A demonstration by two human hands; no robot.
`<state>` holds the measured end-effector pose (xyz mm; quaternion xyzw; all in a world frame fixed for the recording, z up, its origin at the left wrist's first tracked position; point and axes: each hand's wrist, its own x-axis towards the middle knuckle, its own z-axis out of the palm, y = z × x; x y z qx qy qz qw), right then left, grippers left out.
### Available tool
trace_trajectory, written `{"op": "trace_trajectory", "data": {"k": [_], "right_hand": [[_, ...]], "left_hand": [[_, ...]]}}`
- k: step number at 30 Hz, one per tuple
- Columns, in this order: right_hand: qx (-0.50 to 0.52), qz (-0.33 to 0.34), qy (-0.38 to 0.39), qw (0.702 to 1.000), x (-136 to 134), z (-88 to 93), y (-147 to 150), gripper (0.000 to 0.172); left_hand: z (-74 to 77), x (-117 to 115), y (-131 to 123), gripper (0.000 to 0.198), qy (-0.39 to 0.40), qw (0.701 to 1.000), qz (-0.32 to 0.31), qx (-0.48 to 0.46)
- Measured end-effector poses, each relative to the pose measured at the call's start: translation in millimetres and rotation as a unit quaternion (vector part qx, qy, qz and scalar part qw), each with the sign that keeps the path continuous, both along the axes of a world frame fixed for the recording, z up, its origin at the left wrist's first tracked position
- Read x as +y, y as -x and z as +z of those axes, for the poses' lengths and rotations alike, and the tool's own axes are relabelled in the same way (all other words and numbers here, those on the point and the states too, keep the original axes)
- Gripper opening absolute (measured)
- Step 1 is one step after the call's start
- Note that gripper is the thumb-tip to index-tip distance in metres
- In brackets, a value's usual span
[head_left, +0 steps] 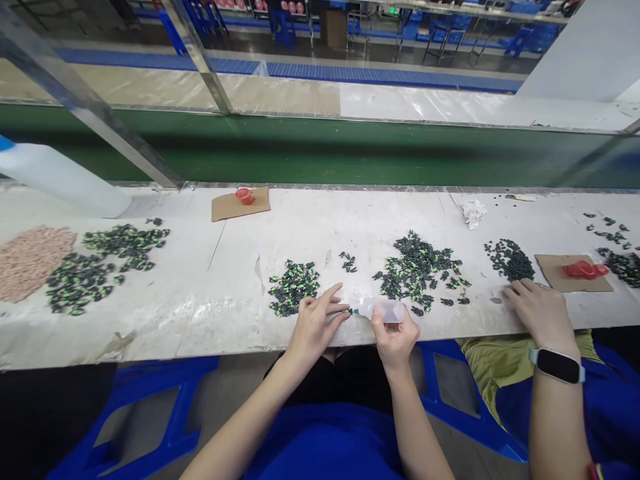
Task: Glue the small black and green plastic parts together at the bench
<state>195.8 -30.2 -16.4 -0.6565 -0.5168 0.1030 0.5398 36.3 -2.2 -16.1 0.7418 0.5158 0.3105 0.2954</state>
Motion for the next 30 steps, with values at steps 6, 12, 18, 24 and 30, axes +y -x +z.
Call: {"op": "trace_trajectory", "data": {"k": [6,12,18,24,30], "right_hand": [[-0.009,-0.018,-0.008,1.0,-1.0,-2.7,0.0,0.025],[0.017,-0.009,-0.006,1.0,-2.5,-5.2,-0.8,0.023],[0.009,-0.004,0.002,1.0,-0.9,1.7,0.2,0.025],[0.0,-0.013,0.006,1.0,-0.4,0.3,-0.8,0.025],[0.049,-0.016,0.02,0.998,-2.1,-6.6,-1.2,0.025]], "left_hand": [[-0.5,-0.6,-0.9,0.048,-0.005,1.0,0.009,0.0],[0.2,-0.8,-0.6,0.046,0.001,1.0,0.005,0.01],[-0.6,-1.6,-0.8,0.047,-0.002,1.0,0.006,0.008],[-1.7,-1.5,-1.4,0.043,-0.019,1.0,0.012,0.017],[-1.2,-1.0,-1.7,0.043,-0.022,0.999,0.01,0.024]]}}
